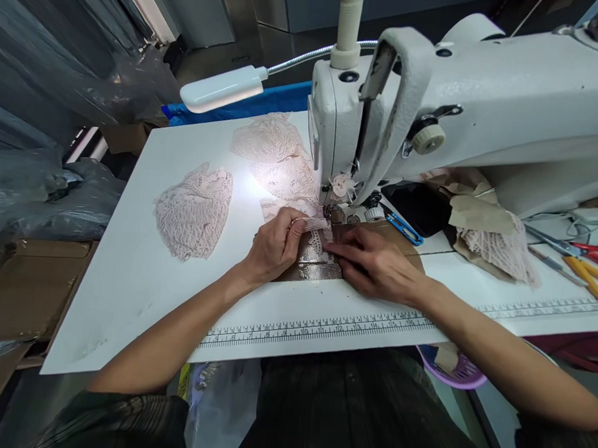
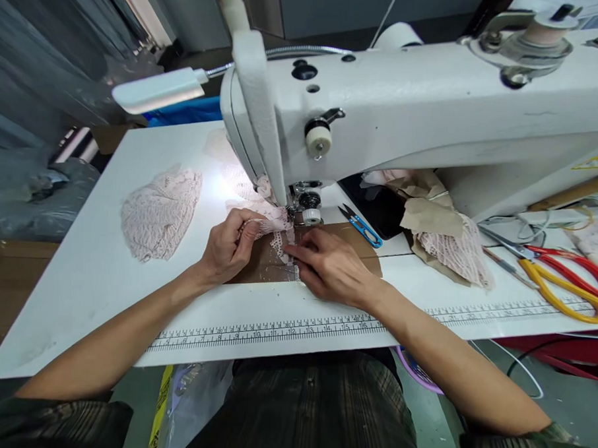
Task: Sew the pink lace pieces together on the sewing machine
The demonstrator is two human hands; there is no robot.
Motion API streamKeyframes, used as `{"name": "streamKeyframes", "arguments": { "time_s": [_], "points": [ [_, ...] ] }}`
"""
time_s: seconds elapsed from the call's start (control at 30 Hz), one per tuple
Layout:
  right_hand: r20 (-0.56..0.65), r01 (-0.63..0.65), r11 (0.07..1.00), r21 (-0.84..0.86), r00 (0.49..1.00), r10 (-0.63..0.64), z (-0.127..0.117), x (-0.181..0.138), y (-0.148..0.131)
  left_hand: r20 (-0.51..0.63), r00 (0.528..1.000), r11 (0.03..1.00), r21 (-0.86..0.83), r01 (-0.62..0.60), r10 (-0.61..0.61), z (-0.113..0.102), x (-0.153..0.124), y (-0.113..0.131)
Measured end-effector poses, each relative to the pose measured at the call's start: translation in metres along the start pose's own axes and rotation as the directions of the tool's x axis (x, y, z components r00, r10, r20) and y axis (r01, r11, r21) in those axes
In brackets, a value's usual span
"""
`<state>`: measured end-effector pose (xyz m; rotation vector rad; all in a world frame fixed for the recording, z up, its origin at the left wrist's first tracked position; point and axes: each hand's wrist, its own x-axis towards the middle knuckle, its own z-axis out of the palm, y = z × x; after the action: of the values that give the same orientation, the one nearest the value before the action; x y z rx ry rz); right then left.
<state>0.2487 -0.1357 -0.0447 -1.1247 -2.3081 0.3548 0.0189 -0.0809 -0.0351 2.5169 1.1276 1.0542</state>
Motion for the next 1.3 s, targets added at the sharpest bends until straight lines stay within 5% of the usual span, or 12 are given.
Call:
{"name": "streamKeyframes", "arguments": {
  "time_s": [0.13,0.27,0.4,0.6,0.8,1.0,1.17,1.3],
  "points": [
    [0.066,0.065,0.996,-0.066,0.996,-0.061,0.002,0.001,-0.003,0.042,0.989,0.989,-0.019,-0.145,0.145,-0.001,0.001,-0.002],
    [0.085,0.075,0.997,-0.023,0.994,-0.073,-0.002,0.000,0.000,0.197,0.874,0.894,-0.033,-0.447,0.444,-0.002,0.003,-0.006],
    [0.106,0.090,0.995,0.031,0.990,-0.093,-0.005,-0.003,0.003,0.287,0.798,0.823,0.053,-0.565,0.529,-0.005,0.006,-0.004],
    [0.139,0.077,0.996,0.042,0.987,-0.082,-0.007,-0.002,0.002,0.269,0.776,0.794,0.061,-0.605,0.571,-0.003,0.006,0.001],
    [0.136,0.061,0.996,0.058,0.988,-0.068,-0.008,-0.001,0.001,0.141,0.813,0.821,0.001,-0.571,0.565,0.000,0.005,0.000],
    [0.157,0.027,0.995,0.092,0.987,-0.041,-0.011,0.000,0.001,0.269,0.786,0.803,0.069,-0.592,0.556,0.002,0.006,0.003],
    [0.292,-0.026,0.964,0.265,0.955,-0.055,-0.033,0.017,0.011,0.319,0.748,0.772,0.070,-0.631,0.582,-0.002,0.008,0.005],
    [0.225,-0.035,0.990,0.139,0.974,0.003,-0.028,0.022,0.021,0.315,0.707,0.731,0.059,-0.680,0.633,-0.005,0.010,0.005]
  ]
}}
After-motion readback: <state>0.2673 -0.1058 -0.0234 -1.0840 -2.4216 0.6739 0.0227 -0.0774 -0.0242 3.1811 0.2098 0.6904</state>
